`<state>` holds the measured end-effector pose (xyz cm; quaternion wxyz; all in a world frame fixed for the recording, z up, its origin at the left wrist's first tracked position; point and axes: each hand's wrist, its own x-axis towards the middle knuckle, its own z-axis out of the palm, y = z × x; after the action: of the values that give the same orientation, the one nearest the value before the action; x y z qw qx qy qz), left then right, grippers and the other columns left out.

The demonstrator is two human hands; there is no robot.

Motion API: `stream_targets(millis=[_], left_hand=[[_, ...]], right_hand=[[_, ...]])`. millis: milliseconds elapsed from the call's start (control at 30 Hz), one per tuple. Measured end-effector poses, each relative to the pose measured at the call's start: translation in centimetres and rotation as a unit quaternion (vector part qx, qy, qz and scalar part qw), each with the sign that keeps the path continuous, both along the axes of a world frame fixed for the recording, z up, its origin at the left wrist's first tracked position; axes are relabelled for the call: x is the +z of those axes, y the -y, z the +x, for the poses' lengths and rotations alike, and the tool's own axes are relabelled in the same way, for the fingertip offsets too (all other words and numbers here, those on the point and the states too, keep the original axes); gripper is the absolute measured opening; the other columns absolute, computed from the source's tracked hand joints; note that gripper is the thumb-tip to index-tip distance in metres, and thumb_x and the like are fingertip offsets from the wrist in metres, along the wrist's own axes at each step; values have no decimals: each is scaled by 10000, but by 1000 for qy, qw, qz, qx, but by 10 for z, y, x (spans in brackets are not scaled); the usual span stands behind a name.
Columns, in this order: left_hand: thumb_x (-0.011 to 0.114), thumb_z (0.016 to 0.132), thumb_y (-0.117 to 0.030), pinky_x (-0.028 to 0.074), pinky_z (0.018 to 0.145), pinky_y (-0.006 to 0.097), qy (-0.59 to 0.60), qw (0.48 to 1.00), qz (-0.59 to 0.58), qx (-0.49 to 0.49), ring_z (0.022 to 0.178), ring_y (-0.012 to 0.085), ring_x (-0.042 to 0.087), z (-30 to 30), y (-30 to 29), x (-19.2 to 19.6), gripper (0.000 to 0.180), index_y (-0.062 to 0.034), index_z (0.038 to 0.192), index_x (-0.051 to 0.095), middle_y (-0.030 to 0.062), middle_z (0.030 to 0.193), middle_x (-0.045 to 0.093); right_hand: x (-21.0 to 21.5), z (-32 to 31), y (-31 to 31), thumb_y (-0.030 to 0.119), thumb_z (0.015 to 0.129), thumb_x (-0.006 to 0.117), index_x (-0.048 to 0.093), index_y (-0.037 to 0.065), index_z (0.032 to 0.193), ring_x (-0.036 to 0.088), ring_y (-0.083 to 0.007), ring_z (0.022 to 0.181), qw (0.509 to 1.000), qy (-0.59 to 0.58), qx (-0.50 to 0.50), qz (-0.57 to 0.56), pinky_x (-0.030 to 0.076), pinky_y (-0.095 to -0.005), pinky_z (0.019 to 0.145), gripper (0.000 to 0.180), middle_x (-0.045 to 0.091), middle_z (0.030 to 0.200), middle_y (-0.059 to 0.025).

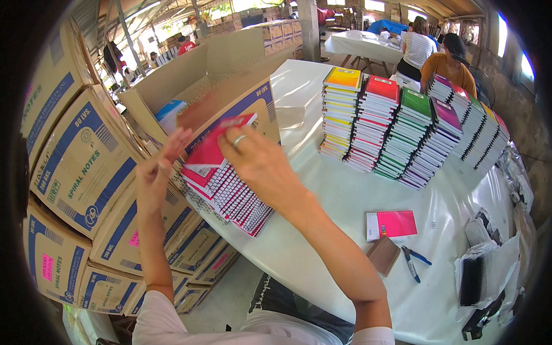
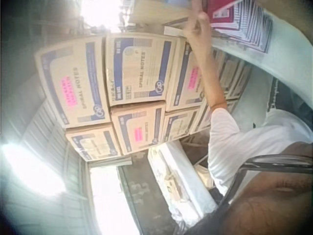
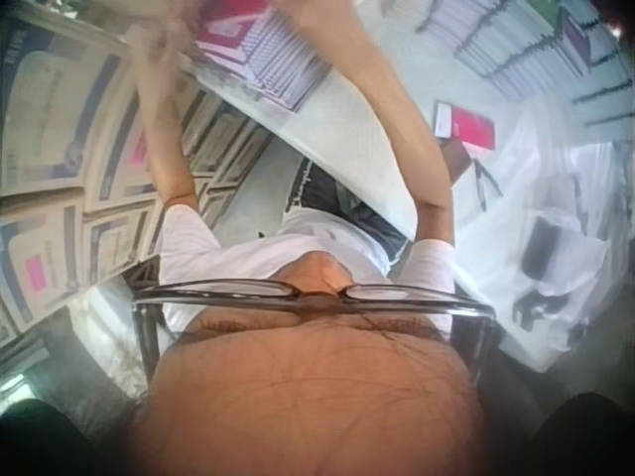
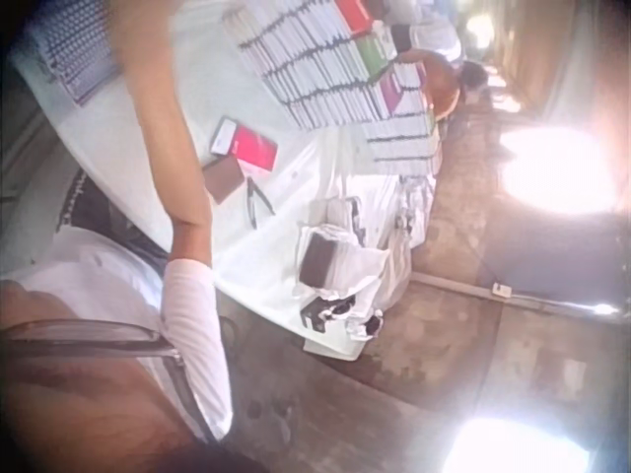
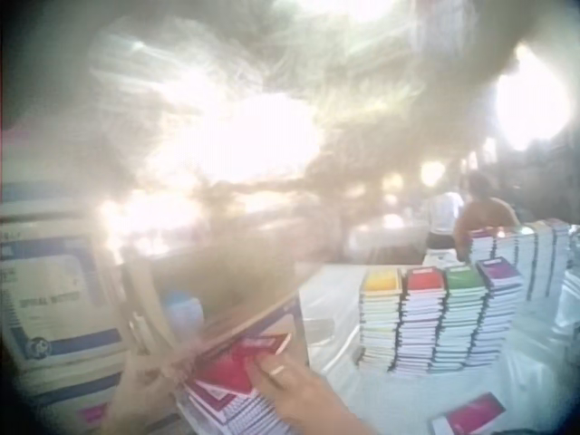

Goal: The person threads a metal spiral coil through the punched holes of small notebooks and uses pliers to crimp the ends of the coil.

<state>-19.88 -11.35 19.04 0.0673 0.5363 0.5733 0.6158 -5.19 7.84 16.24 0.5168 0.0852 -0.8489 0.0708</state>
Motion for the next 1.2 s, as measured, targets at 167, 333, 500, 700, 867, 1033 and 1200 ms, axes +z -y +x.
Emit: stream_targets(millis=[167, 333, 500, 700, 867, 1033, 1200], left_hand=[[688, 863, -216, 249, 1159, 472, -275, 939, -130, 161, 1347, 322, 489, 1, 8, -31, 367, -124, 1218, 696, 73, 1270, 669], [674, 854, -116, 298, 1143, 448, -291, 920, -125, 232, 1342, 290, 499, 20, 5, -31, 383, -128, 1237, 689, 58, 1298, 656], [588, 947, -132, 352, 1125, 445, -309, 897, 154, 275, 1318, 356, 502, 84, 4, -68, 400, 18, 1318, 582, 207, 1360, 578], [648, 915, -138, 310, 1112, 567, -232, 955, -150, -110, 1353, 461, 407, 181, -118, -193, 656, -92, 1501, 356, 192, 1442, 487], [629, 936, -188, 313, 1121, 552, -189, 912, -335, -140, 1377, 459, 368, 204, -196, -246, 734, -155, 1549, 227, 169, 1400, 539], [617, 930, -134, 276, 1138, 566, -247, 888, -370, -115, 1388, 446, 358, 213, -224, -249, 769, -173, 1560, 177, 141, 1399, 549], [542, 902, 24, 189, 1177, 538, -189, 936, -277, -107, 1385, 393, 386, 211, -214, -275, 770, -134, 1558, 170, 134, 1409, 538]], right_hand=[[-12, 28, 0, -207, 709, 559, 640, 112, 1239, 600, -320, 1173, 981, 116, 33, -153, 517, -354, 964, 624, 589, 1305, -157], [-87, 156, -121, -63, 791, 632, 674, 34, 1022, 654, -341, 960, 902, 121, -312, -273, 513, -415, 834, 255, 697, 1045, -153], [-200, 296, -189, 478, 713, 810, 643, 5, 924, 661, -388, 908, 656, 311, -614, -311, 509, -489, 763, 544, 675, 977, -216], [-220, 269, -158, 397, 623, 900, 660, -27, 975, 662, -331, 879, 682, 270, -550, -399, 518, -419, 769, 601, 686, 948, -187], [-199, 264, -163, 377, 602, 915, 651, -30, 953, 666, -325, 862, 638, 295, -534, -470, 525, -413, 749, 598, 684, 921, -189], [-191, 271, -154, 282, 658, 882, 666, -6, 976, 636, -337, 1023, 688, 287, -559, -363, 506, -423, 847, 480, 663, 1061, -217], [-162, 247, -123, 117, 750, 796, 687, 106, 1109, 488, -292, 1268, 876, 372, -180, -249, 395, -447, 1058, 376, 537, 1349, -127]])
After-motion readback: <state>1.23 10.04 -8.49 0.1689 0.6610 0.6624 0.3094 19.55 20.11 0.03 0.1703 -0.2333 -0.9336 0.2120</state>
